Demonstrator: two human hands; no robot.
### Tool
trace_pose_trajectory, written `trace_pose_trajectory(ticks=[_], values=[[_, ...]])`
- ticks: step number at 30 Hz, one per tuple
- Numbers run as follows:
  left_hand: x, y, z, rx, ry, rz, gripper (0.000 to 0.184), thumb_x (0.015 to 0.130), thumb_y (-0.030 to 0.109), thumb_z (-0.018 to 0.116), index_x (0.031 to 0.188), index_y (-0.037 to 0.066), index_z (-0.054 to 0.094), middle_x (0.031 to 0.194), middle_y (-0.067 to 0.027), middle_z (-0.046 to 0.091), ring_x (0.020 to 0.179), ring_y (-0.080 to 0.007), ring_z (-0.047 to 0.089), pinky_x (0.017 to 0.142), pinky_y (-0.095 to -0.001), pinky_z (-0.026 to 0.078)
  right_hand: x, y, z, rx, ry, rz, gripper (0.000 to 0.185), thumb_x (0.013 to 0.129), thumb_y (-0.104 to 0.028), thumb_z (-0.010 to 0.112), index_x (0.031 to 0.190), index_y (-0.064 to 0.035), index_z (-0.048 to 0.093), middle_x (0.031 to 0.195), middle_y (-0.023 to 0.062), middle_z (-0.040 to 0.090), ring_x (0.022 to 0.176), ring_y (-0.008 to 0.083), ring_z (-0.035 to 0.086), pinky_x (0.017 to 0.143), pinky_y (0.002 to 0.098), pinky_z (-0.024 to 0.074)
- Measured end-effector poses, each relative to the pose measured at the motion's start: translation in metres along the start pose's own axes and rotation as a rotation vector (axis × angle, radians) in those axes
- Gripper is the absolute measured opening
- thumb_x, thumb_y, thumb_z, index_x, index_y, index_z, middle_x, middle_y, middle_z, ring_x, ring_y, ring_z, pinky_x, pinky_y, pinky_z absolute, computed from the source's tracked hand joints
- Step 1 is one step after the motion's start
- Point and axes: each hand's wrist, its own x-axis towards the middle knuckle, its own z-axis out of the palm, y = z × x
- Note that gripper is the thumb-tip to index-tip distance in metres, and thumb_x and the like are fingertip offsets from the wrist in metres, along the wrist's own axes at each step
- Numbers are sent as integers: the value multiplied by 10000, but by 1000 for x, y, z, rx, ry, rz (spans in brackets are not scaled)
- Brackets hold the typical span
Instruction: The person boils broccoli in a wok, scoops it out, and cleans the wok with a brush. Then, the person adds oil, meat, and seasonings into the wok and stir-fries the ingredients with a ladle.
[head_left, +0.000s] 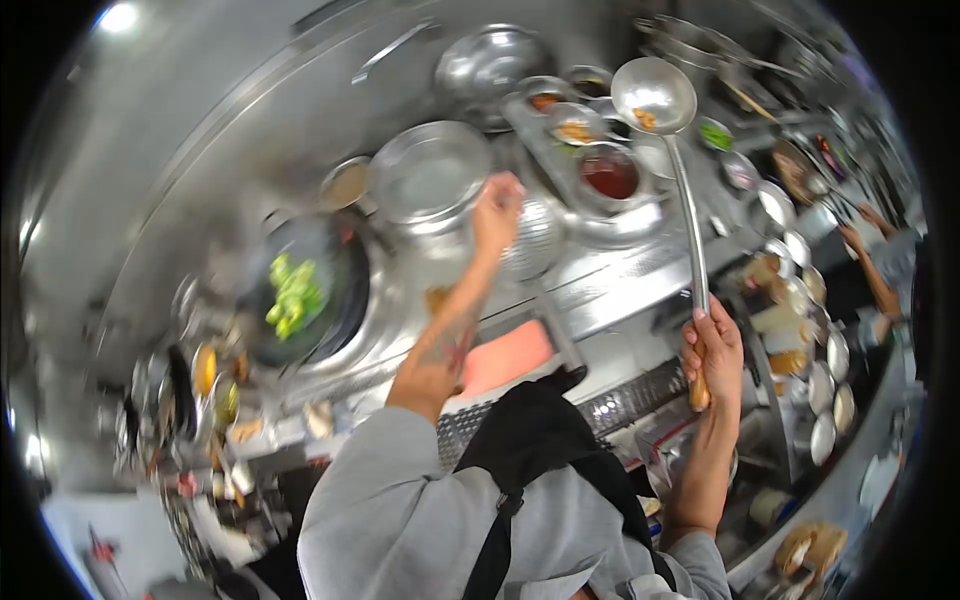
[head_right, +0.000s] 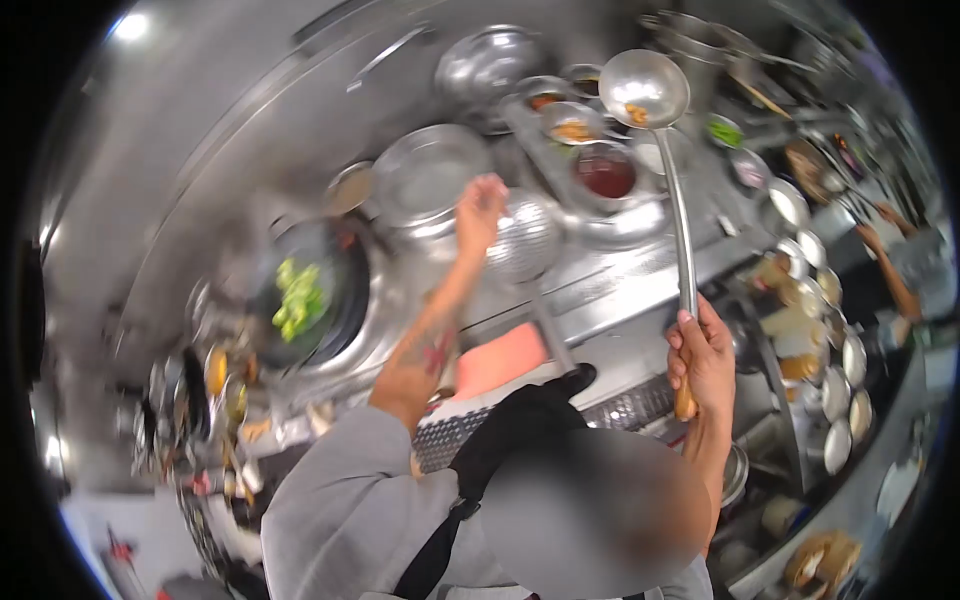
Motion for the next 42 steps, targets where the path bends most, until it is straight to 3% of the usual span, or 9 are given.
trace_pose_trajectory(ticks=[6,10,15,20,26,30,33,37,42], values=[[-269,77,-207,481,288,-252,116,912,114,662,976,19,680,829,-35,686,718,-103,613,611,-257,482,-44,83,145,-384,-343,-27,425,984,-155,534,1394,-66,470,620,-27,475,413,38,409,350,231,326],[-349,110,-354,881,511,-279,103,851,115,664,887,27,704,785,-149,699,663,-272,665,627,-364,519,-52,135,260,-915,-561,-415,450,925,-181,572,1350,-44,508,849,230,675,739,387,672,670,469,515],[-388,75,-484,1347,558,-383,358,840,305,685,946,-38,679,932,-272,681,870,-412,676,753,-459,545,-44,216,351,-1045,-491,-602,455,898,-204,586,1310,-19,530,1008,297,656,962,467,626,846,502,500],[-379,63,-521,1062,498,-989,792,652,621,785,959,-98,659,1015,-325,664,981,-425,666,839,-429,549,-31,221,419,-1219,-480,-570,388,874,-201,596,1206,-1,580,1003,310,656,973,472,629,866,507,499],[-385,60,-551,795,262,-956,704,662,564,771,977,-60,693,983,-280,692,899,-335,703,795,-407,558,-29,209,540,-1380,-562,-464,385,840,-140,551,1201,-9,582,963,304,665,929,442,654,830,488,524],[-380,80,-544,-993,387,-963,511,832,390,600,1211,49,575,1142,-245,634,883,-312,667,743,-382,570,-66,222,572,-1307,-666,-270,515,828,-86,543,1342,-60,527,863,264,681,839,363,691,743,476,548],[-333,83,-540,-1427,245,-927,531,846,327,535,1279,28,464,1208,-263,546,923,-372,626,794,-449,561,-110,245,528,-1558,-690,-796,556,833,-43,531,1385,-110,509,849,217,682,801,342,700,688,484,554],[-248,99,-530,-1210,463,-1074,455,846,330,535,1193,42,472,1091,-216,537,1041,-445,573,858,-590,509,-162,211,485,-1830,-689,-771,613,819,-25,553,1421,-112,474,888,206,662,790,380,693,668,479,563],[-234,91,-522,-934,583,-1164,311,899,380,531,1067,119,550,1039,-140,552,847,-311,589,628,-416,507,-189,197,461,-1799,-562,-834,609,811,-21,556,1411,-3,449,878,226,655,760,404,683,677,452,569]])
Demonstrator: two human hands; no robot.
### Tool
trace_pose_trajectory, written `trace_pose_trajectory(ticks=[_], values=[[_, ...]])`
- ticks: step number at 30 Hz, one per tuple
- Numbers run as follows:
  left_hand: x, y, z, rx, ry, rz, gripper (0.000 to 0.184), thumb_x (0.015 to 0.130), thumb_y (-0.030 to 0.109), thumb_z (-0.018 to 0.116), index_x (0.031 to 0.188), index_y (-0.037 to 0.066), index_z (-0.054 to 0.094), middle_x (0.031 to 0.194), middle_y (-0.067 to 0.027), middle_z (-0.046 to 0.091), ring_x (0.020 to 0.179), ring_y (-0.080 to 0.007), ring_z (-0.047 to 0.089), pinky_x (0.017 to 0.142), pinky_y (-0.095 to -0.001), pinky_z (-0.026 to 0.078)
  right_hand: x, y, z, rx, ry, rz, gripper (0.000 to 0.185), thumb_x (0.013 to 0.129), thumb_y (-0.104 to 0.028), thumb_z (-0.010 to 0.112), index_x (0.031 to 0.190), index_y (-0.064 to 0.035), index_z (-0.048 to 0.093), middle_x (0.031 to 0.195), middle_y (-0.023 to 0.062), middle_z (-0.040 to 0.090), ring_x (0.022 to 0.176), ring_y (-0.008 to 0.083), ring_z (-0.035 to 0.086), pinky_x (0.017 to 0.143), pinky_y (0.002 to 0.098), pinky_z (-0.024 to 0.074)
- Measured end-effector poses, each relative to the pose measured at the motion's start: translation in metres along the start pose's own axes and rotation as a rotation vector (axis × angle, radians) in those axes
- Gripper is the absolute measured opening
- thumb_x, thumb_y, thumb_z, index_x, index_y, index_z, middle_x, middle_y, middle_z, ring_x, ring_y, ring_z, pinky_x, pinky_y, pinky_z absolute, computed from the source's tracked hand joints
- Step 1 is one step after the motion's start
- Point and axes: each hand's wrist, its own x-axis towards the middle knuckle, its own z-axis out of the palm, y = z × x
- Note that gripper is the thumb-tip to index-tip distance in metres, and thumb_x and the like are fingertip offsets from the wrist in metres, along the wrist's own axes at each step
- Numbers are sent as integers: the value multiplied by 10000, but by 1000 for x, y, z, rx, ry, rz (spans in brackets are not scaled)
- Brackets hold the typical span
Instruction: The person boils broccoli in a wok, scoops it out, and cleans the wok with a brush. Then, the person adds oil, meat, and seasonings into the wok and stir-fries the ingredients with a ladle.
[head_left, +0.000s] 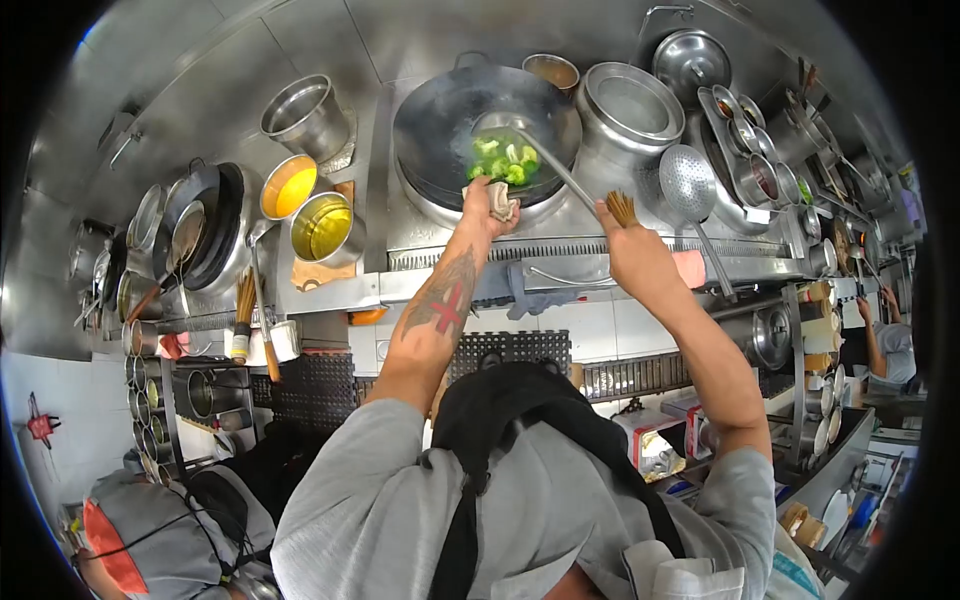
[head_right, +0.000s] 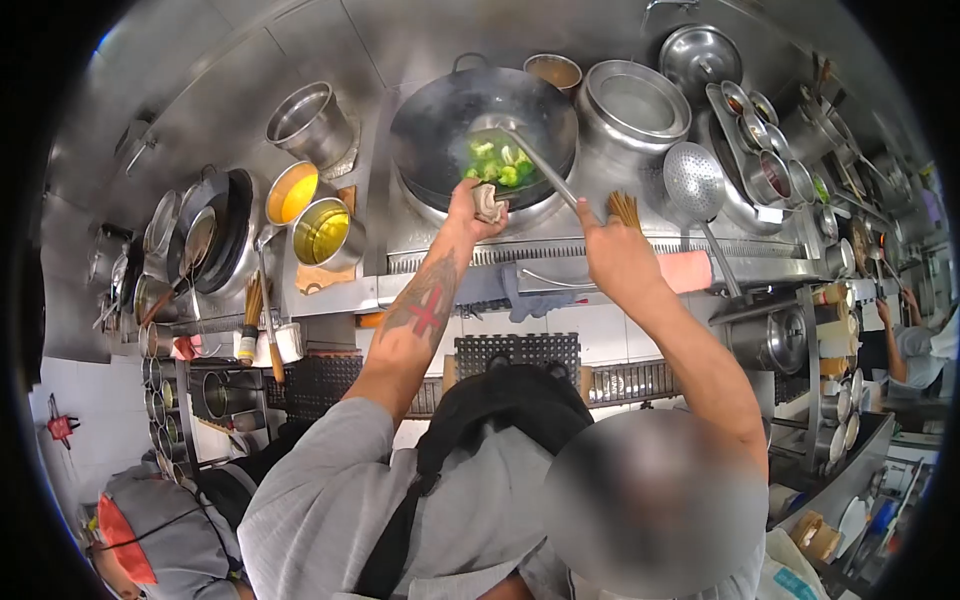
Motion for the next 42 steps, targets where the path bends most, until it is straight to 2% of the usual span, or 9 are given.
trace_pose_trajectory(ticks=[4,9,14,20,23,31,36,38,42], values=[[85,6,-33,113,11,158,160,949,239,472,986,96,532,862,-123,552,656,-224,560,431,-264,410,-9,19,-52,-78,-98,-36,579,805,-39,569,1372,20,474,898,253,658,778,386,678,682,465,553],[-84,-38,-23,88,-27,95,140,964,172,431,937,54,504,775,-106,529,522,-176,489,374,-241,353,-51,34,-136,-85,-247,-96,555,821,-55,577,1372,-80,516,860,222,675,840,380,662,758,486,511],[-75,-1,1,6,-222,98,179,981,179,411,988,31,512,807,-130,563,585,-176,563,412,-230,459,-22,10,-81,-80,-179,-104,573,820,-41,566,1388,-57,497,889,221,681,828,381,672,760,485,527],[-4,-92,-67,207,-108,177,213,1000,251,460,1012,55,543,779,-86,615,583,-190,573,400,-293,429,22,-34,7,-190,42,-55,487,881,-45,514,1357,53,483,863,196,691,815,354,698,690,418,581],[-41,-118,-74,227,-40,276,212,989,251,462,1002,52,535,777,-93,620,567,-188,564,391,-293,414,13,-23,-10,-142,38,27,563,879,-43,505,1436,-23,418,878,219,674,833,389,684,710,444,567],[-87,-4,4,61,-90,65,224,994,233,398,909,68,524,731,-80,574,547,-174,556,387,-258,407,-28,-10,-159,-181,-285,-38,464,837,-47,582,1300,-63,576,1016,186,686,934,385,652,854,481,510],[-31,-5,-4,34,-69,88,238,1005,277,413,976,78,541,768,-78,601,566,-178,568,399,-252,434,28,-32,-68,-87,-184,-118,346,811,-31,529,1139,3,633,933,256,674,907,390,673,783,472,541],[2,-45,-51,103,-162,106,208,995,257,437,988,77,543,770,-82,616,546,-182,567,394,-270,421,45,-44,-12,-104,-64,-5,538,794,-1,564,1331,10,520,855,263,675,846,403,669,785,489,540],[-18,-77,-90,225,-151,102,199,991,259,442,1022,82,528,773,-82,632,524,-181,564,382,-255,418,-1,-57,21,61,48,88,546,796,-2,549,1337,51,499,904,269,671,822,406,674,780,457,554]])
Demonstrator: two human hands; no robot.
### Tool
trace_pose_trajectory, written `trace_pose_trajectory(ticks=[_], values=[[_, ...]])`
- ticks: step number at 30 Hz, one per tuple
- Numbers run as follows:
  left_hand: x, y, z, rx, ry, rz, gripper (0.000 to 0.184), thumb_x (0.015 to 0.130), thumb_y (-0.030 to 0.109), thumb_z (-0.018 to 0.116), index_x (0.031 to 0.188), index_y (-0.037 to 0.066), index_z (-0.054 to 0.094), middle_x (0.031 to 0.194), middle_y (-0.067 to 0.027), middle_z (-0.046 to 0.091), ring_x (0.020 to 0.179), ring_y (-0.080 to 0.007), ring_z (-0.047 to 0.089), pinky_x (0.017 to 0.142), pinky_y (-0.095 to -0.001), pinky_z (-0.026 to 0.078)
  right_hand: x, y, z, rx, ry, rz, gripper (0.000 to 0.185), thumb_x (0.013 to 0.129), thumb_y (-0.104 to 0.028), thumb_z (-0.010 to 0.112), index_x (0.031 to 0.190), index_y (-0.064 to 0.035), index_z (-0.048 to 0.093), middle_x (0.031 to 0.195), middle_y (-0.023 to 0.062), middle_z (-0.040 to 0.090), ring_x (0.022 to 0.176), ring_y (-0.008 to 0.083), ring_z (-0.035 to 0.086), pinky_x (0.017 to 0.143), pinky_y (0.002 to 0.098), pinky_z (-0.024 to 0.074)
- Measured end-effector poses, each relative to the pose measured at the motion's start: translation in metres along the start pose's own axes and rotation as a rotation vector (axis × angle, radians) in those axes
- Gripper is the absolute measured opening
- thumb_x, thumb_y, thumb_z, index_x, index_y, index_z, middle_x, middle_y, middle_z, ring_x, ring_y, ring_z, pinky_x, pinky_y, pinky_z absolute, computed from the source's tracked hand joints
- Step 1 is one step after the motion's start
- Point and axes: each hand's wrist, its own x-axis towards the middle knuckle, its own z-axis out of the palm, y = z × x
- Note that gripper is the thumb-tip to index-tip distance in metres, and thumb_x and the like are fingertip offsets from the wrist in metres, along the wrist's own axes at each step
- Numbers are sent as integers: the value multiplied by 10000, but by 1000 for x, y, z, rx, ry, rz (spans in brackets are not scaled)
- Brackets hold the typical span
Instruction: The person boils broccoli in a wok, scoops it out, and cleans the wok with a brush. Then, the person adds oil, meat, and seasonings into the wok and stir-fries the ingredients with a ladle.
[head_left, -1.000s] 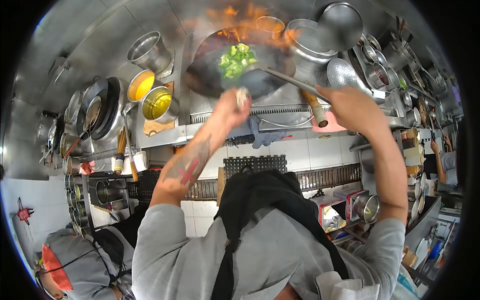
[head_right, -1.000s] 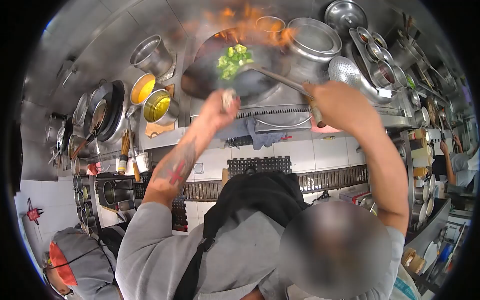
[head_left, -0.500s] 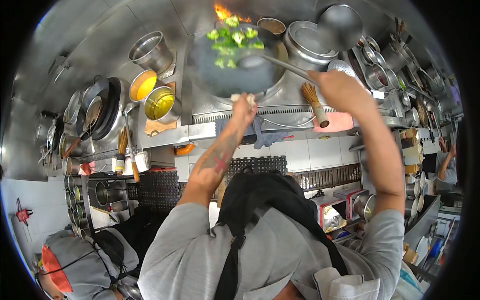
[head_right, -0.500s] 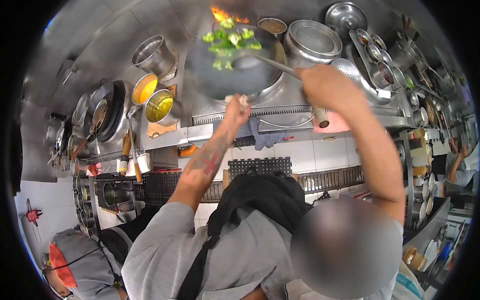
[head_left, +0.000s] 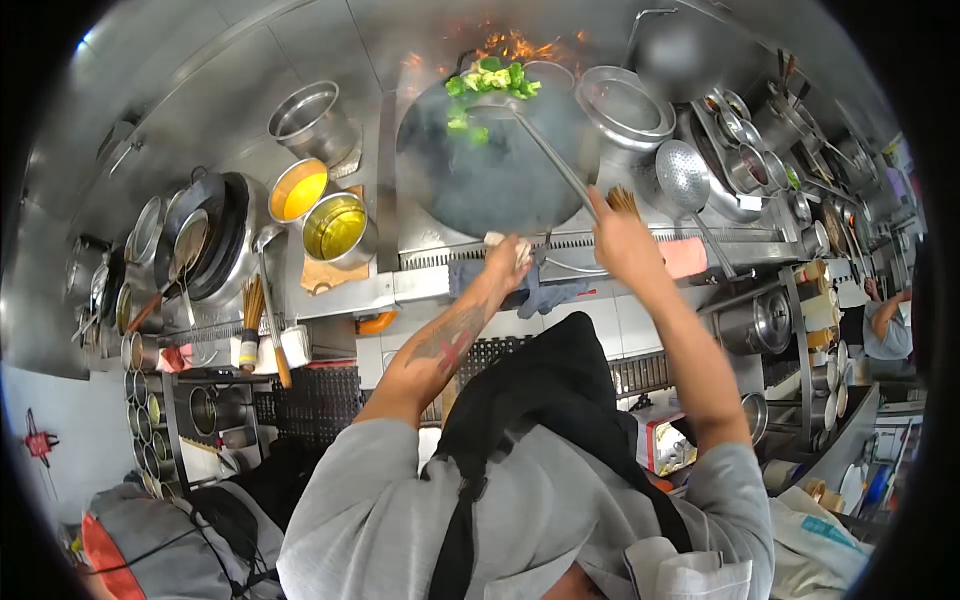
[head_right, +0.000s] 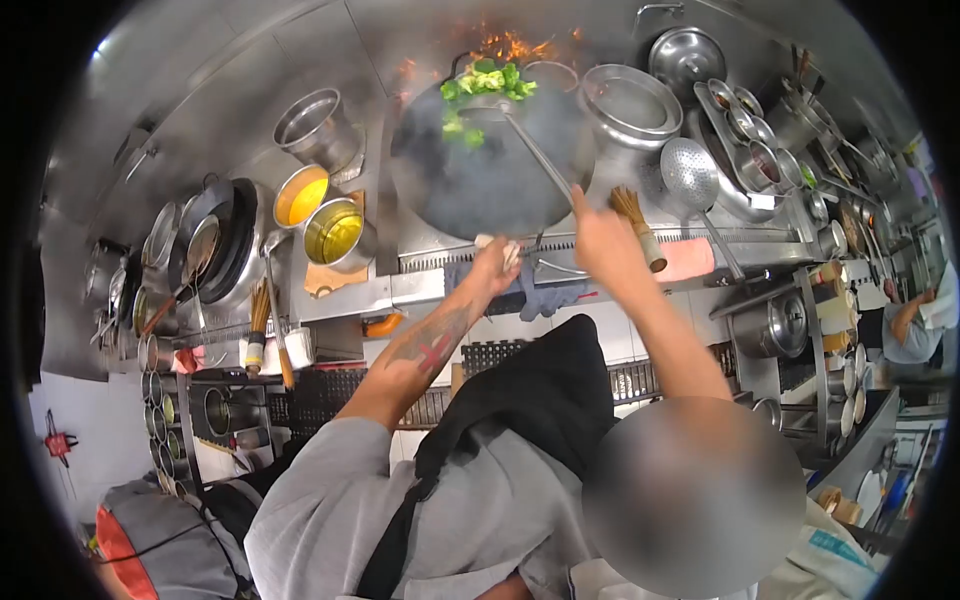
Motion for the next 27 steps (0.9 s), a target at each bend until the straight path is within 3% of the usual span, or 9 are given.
trace_pose_trajectory(ticks=[3,6,7,8,11,14,18,22,27], values=[[-14,27,25,46,113,53,183,987,245,449,999,84,535,778,-99,626,567,-178,586,394,-260,442,-28,7,22,733,-79,277,645,830,-56,523,1444,38,350,873,113,609,595,201,620,457,366,477],[-5,75,60,-101,59,37,188,991,252,445,988,86,532,773,-88,616,551,-175,573,399,-256,440,9,-5,-23,1380,-128,486,757,808,-19,506,1502,34,209,663,98,560,490,191,538,455,350,458],[-17,95,82,-116,69,11,192,992,259,446,982,88,532,766,-82,610,540,-171,568,396,-255,442,25,-5,-24,1539,-85,526,525,817,-7,505,1322,109,418,637,46,484,467,133,444,436,284,405],[-26,105,91,-131,81,-21,196,992,266,446,976,91,532,760,-76,605,529,-166,564,392,-254,444,39,2,-21,1538,-85,519,525,817,-7,505,1322,109,418,637,46,484,467,133,444,436,284,405],[-12,97,104,23,174,79,209,988,288,462,926,104,541,737,-65,588,520,-160,556,390,-257,431,64,15,-17,1721,-263,670,113,833,19,463,726,55,470,655,87,491,498,136,459,427,286,390],[4,27,67,453,332,387,377,909,286,592,1103,-33,542,907,-154,651,653,-243,635,470,-384,479,67,20,-4,1766,-229,752,79,824,47,444,760,80,476,641,89,477,491,139,445,419,282,380],[-16,-10,36,455,461,808,305,866,86,595,1126,-48,508,997,-175,632,755,-238,659,550,-360,526,64,3,-15,1860,-329,701,89,883,20,444,817,76,462,671,65,450,508,79,418,425,202,356],[-49,30,47,277,215,335,108,930,134,533,944,33,498,718,-105,573,492,-190,536,361,-310,369,79,10,-13,2650,-701,728,74,884,51,404,873,123,418,762,107,459,541,95,464,441,208,427],[-68,53,51,-46,81,39,151,966,167,468,925,23,489,739,-106,540,526,-185,490,407,-299,341,50,16,-7,2627,-607,747,123,928,1,411,888,118,411,799,102,465,537,73,465,444,171,443]])
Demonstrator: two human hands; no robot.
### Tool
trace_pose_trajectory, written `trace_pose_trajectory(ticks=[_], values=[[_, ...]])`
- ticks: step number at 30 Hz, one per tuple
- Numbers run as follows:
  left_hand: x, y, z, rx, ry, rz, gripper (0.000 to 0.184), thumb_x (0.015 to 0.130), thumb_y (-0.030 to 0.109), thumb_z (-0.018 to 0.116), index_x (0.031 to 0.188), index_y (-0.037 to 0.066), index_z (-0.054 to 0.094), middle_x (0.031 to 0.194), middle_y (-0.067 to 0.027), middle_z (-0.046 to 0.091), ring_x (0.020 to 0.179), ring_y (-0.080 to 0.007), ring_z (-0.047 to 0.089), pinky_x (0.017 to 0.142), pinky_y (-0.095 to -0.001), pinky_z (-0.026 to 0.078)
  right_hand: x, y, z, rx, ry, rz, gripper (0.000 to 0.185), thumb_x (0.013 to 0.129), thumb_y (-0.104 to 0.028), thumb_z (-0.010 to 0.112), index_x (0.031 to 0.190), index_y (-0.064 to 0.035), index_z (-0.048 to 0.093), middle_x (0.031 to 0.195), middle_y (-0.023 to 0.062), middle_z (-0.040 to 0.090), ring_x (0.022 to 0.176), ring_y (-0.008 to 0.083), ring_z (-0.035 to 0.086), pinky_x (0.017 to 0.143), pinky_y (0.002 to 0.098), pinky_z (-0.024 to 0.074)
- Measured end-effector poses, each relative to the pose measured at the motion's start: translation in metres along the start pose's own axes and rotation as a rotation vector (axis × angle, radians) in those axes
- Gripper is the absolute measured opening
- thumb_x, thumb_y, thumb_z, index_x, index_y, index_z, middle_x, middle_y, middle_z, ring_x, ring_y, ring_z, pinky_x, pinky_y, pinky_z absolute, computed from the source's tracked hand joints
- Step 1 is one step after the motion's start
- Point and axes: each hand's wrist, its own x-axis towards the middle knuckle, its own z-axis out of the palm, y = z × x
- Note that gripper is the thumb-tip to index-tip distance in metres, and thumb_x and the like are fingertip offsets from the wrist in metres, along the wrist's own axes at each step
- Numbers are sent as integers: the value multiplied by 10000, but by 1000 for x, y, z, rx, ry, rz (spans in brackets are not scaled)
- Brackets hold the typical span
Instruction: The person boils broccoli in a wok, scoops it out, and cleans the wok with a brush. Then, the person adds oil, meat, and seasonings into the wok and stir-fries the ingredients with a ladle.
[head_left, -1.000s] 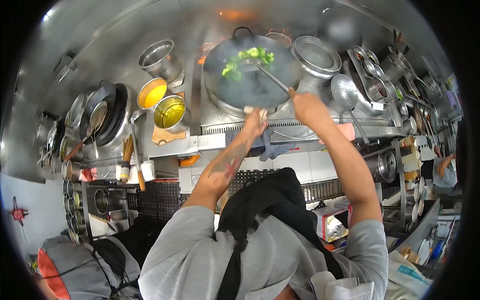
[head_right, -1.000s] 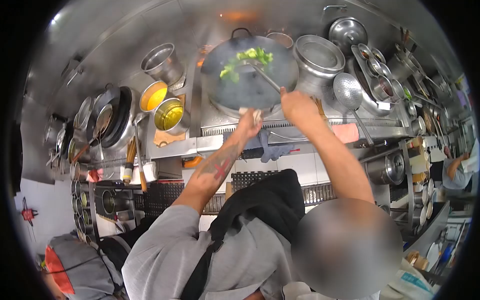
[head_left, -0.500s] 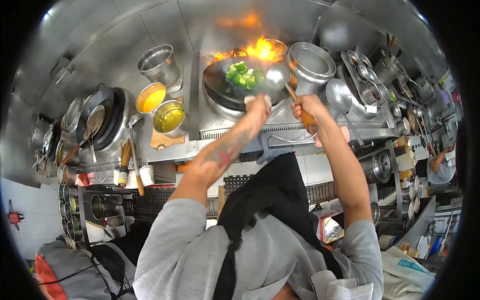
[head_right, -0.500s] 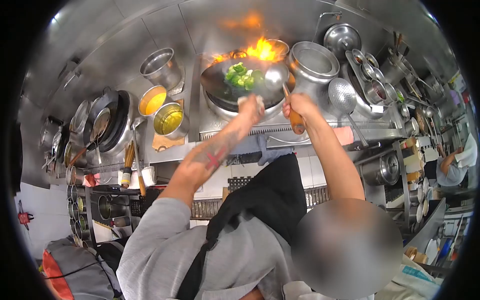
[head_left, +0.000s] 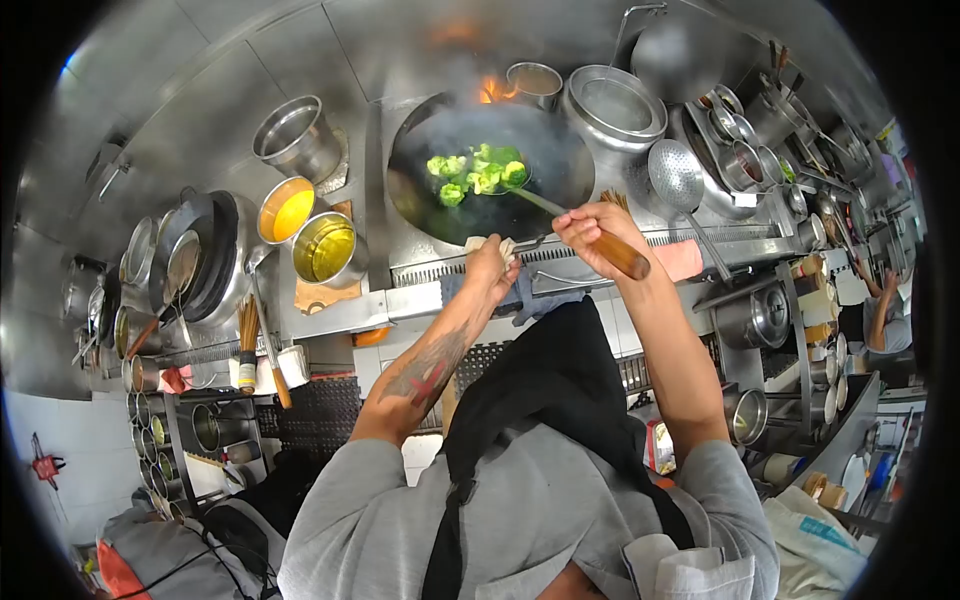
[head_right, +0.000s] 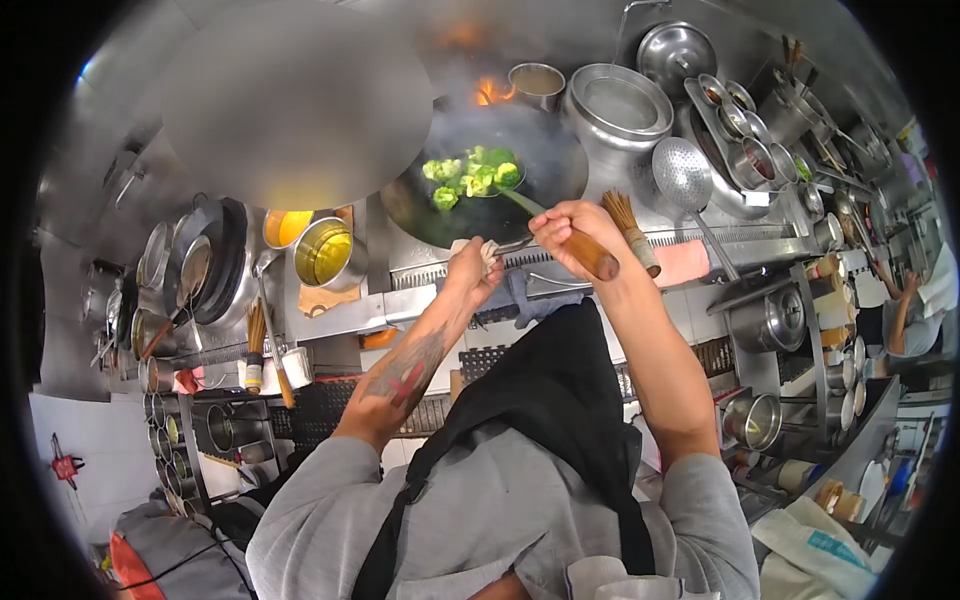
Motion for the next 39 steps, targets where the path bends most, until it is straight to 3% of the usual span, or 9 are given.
trace_pose_trajectory(ticks=[5,7,10,11,14,16,19,27,39], values=[[-4,-22,-11,0,65,22,160,974,185,479,935,36,519,757,-105,582,539,-190,515,422,-296,375,-18,-16,-27,-44,40,73,155,947,-71,438,895,75,442,726,24,459,513,60,443,399,172,371],[-4,-29,-13,-2,127,19,135,967,182,485,956,63,547,783,-101,626,557,-190,537,454,-286,413,-24,-23,-60,-388,25,29,155,946,-106,443,1020,29,465,775,27,490,517,63,422,390,184,325],[3,-38,-25,-10,131,-15,126,951,198,507,981,89,563,833,-105,667,595,-186,567,489,-283,442,-46,-11,-69,-578,270,51,441,974,-179,459,1406,-159,373,890,30,543,534,84,404,407,210,314],[4,-43,-29,-19,134,-47,131,947,205,511,980,90,564,843,-109,672,604,-185,572,492,-281,446,-53,-11,-71,-636,335,110,444,1001,-226,454,1433,-161,375,845,22,515,529,82,403,401,217,313],[12,-53,-37,-29,151,-59,165,942,211,503,1008,74,568,876,-112,683,627,-196,598,502,-303,467,-62,-34,-86,-575,209,228,389,1009,-242,472,1380,-134,428,788,7,475,502,73,387,394,223,311],[18,-65,-48,-7,74,-49,201,941,216,485,1046,68,572,912,-100,689,680,-200,623,580,-350,511,-60,-58,-86,-788,171,212,370,986,-189,513,1342,-106,456,746,-4,438,475,65,375,393,228,324],[2,-55,2,-48,225,-134,174,957,212,470,1074,110,549,883,-83,663,707,-205,626,600,-369,515,-44,-98,-78,-943,120,237,385,952,-123,535,1327,-91,455,734,-7,430,465,59,380,394,233,350],[-43,-74,48,-456,297,269,126,972,178,461,1008,59,486,770,-115,612,538,-168,529,406,-282,388,-24,-146,-17,-1178,-59,446,369,956,-78,510,1321,-58,461,725,-14,418,465,24,372,379,208,349],[-265,-285,54,-614,970,745,146,882,86,504,1009,14,504,806,-112,616,551,-134,543,366,-247,358,-43,2,1,-1461,-467,1145,444,970,-51,438,1409,-26,379,684,-12,376,387,10,316,310,179,333]])
